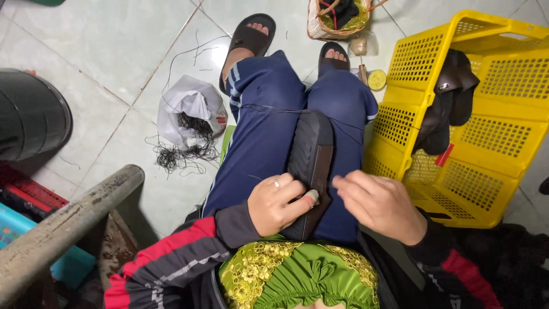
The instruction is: Hand-stitching a rubber sole onto a shoe upper using a needle and thread while sitting on the floor.
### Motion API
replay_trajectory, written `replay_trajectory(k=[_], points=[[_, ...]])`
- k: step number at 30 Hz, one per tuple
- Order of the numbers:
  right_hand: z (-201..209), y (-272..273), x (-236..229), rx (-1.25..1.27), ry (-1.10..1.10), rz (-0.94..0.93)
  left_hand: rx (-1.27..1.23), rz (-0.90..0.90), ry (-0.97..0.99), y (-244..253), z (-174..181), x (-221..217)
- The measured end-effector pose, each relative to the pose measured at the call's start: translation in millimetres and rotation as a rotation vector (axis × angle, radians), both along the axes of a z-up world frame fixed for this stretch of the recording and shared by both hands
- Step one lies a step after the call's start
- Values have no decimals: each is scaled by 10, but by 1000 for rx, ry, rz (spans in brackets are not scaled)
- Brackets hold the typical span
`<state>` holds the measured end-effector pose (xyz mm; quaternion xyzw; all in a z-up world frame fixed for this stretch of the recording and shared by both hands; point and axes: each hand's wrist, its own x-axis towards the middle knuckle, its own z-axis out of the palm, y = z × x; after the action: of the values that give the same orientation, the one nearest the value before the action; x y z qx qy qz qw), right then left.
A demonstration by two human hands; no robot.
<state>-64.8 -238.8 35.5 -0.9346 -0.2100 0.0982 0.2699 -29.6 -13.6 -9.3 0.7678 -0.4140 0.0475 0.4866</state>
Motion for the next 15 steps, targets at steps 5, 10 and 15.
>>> replay_trajectory(k=[5,10,15], points=[[-19,-536,-341,1382,734,-465,-67,-16,63,26,-34,-12],[135,-726,-294,1584,266,-838,-111,-21,185,87,208,252],[60,51,-201,325,245,-492,429,1,42,112,48,317]])
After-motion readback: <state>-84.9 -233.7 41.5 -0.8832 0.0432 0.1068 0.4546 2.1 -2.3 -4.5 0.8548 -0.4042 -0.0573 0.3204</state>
